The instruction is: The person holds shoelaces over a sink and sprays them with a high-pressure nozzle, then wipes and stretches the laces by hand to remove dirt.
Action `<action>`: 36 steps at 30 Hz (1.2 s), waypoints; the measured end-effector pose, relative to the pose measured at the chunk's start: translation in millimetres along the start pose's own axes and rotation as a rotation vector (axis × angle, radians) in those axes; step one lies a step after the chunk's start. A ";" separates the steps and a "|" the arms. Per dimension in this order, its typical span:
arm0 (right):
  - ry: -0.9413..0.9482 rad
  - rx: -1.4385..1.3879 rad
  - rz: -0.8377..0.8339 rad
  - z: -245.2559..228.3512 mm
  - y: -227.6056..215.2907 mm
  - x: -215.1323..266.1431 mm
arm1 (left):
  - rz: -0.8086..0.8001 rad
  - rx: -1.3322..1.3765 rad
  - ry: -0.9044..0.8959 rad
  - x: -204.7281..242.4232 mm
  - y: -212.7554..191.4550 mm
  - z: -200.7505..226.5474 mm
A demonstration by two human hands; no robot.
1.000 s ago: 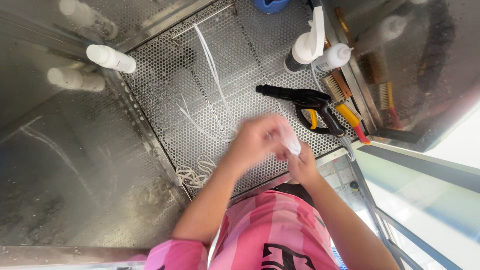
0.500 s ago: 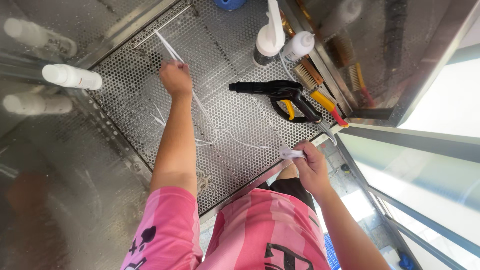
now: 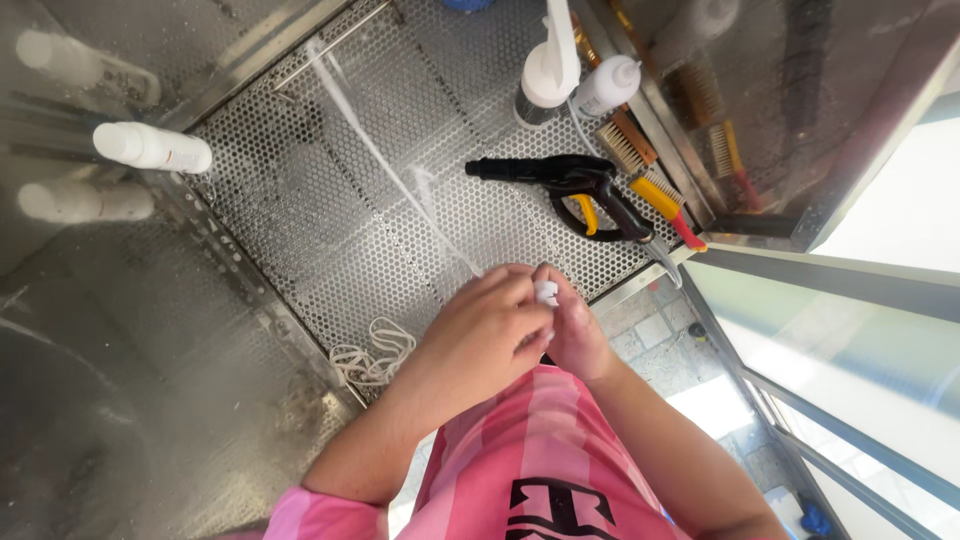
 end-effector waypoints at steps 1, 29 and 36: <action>0.053 0.033 0.026 2.0 4.6 2.2 | -0.019 0.005 -0.061 0.7 -6.4 -0.4; -0.349 0.131 0.141 -172.8 121.7 62.7 | -0.056 0.757 -0.035 -18.6 215.0 -63.7; -0.332 0.443 -0.024 -145.4 43.5 -6.3 | 0.408 1.619 -0.706 28.2 217.4 -111.0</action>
Point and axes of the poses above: each hand's wrist, its own x-axis away from the middle knuckle, its own y-axis out of the palm, z = x × y, the point moved 7 cm from there along -x, towards the middle knuckle, and after that the axes turned 1 degree about -x, right-handed, at the moved point
